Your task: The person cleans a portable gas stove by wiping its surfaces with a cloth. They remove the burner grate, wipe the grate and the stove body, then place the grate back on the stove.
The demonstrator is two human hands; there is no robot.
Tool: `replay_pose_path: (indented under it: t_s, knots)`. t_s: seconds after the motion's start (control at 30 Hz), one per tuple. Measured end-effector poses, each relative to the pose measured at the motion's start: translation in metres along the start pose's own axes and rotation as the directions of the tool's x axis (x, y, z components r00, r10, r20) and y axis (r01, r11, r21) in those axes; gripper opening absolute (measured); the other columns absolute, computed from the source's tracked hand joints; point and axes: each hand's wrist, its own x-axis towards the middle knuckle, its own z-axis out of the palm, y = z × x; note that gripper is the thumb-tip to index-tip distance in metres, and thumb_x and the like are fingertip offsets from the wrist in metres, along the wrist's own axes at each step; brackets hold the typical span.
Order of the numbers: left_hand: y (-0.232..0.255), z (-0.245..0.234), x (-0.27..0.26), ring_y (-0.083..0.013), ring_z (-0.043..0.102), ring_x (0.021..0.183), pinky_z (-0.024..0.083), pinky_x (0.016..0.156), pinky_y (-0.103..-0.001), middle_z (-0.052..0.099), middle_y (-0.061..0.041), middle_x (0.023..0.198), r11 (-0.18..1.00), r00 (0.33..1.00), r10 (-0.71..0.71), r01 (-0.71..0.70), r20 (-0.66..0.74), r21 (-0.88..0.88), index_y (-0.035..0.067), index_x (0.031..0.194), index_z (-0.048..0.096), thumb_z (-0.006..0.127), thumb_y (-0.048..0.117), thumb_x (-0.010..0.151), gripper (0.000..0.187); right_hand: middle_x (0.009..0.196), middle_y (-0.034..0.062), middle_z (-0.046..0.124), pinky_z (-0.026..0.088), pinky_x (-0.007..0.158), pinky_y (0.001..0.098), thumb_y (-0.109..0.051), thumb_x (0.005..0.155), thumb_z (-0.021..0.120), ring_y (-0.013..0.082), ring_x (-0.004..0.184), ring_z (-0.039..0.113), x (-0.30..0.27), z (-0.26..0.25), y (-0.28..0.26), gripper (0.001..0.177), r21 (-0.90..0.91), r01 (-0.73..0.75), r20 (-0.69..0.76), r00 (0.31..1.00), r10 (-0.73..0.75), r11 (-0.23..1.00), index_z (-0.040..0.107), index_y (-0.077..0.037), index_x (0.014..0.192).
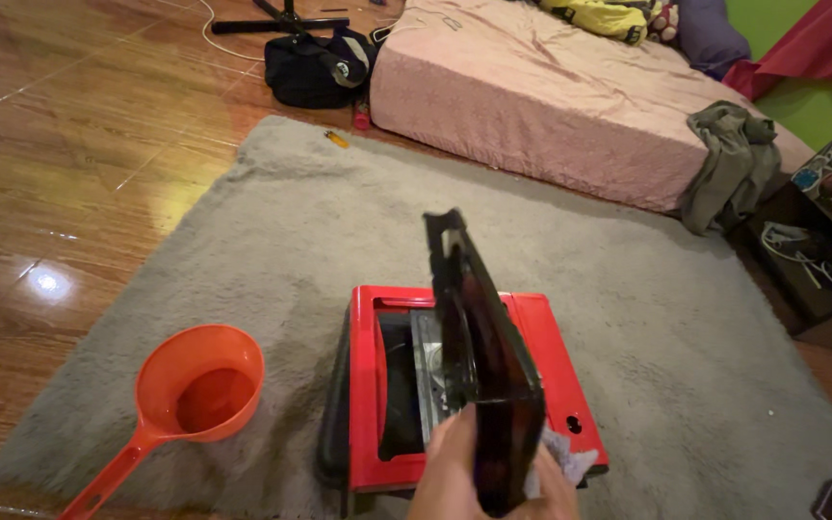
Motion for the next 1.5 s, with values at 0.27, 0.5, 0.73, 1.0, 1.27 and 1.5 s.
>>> replay_pose_path:
  t_s: [0.27,0.5,0.73,1.0,1.27,1.5]
  knots:
    - [0.044,-0.006,-0.032,-0.0326,0.058,0.139,0.037,0.120,-0.043,0.068,-0.022,0.139,0.714,0.780,0.532,-0.622,0.330,0.321,-0.002,0.144,0.058,0.080,0.028,0.079,0.076,0.123,0.0152,0.073,0.049,0.102,0.0465,-0.007,0.077,0.074,0.0302,0.112,0.070,0.008,0.008,-0.014,0.057,-0.014,0.047,0.048,0.998,-0.047,0.999,0.065,-0.003,0.134]
    - [0.038,-0.009,-0.019,-0.0342,0.066,0.120,0.049,0.110,-0.047,0.068,-0.030,0.126,0.869,0.828,0.485,-0.417,0.281,-0.268,-0.008,0.147,0.035,0.073,0.019,0.084,0.079,0.125,0.0139,0.071,0.047,0.103,0.0484,-0.011,0.079,0.073,0.0313,0.114,0.068,-0.003,0.011,-0.016,0.054,-0.040,0.067,0.082,0.995,-0.064,0.997,0.066,-0.006,0.132]
    - [0.028,-0.035,-0.018,-0.0257,0.063,0.119,0.045,0.107,-0.037,0.065,-0.020,0.127,0.879,0.854,0.438,-0.473,0.281,0.066,-0.010,0.136,0.061,0.070,0.011,0.078,0.062,0.128,0.0126,0.070,0.046,0.104,0.0503,-0.015,0.080,0.072,0.0323,0.116,0.067,-0.008,0.009,-0.022,0.052,-0.060,0.100,0.076,0.993,-0.095,0.993,0.067,-0.010,0.131]
    - [0.046,-0.018,-0.019,-0.0154,0.071,0.103,0.053,0.093,-0.030,0.079,-0.009,0.111,0.916,0.915,0.397,-0.391,-0.067,0.084,-0.003,0.128,0.068,0.067,0.004,0.086,0.043,0.131,0.0111,0.068,0.044,0.105,0.0524,-0.020,0.081,0.071,0.0334,0.119,0.066,0.002,-0.003,-0.036,0.049,-0.079,0.163,0.037,0.986,-0.161,0.983,0.068,-0.014,0.130]
    - [0.046,-0.011,-0.020,-0.0172,0.071,0.108,0.052,0.096,-0.030,0.077,-0.013,0.116,0.899,0.898,0.437,-0.437,-0.056,0.004,-0.007,0.132,0.065,0.055,0.014,0.099,0.040,0.134,0.0097,0.066,0.042,0.106,0.0546,-0.025,0.082,0.070,0.0346,0.121,0.064,0.009,-0.004,-0.087,0.047,-0.230,0.396,0.061,0.917,-0.393,0.889,0.069,-0.018,0.129]
    - [0.030,-0.022,-0.015,-0.0211,0.068,0.114,0.050,0.099,-0.033,0.073,-0.016,0.126,0.902,0.905,0.426,-0.426,-0.016,-0.073,-0.006,0.140,0.057,0.052,0.018,0.101,0.046,0.137,0.0084,0.064,0.041,0.107,0.0565,-0.029,0.083,0.069,0.0356,0.123,0.063,0.024,-0.009,-0.185,0.045,-0.564,0.799,0.405,0.490,-0.772,0.211,0.070,-0.021,0.128]
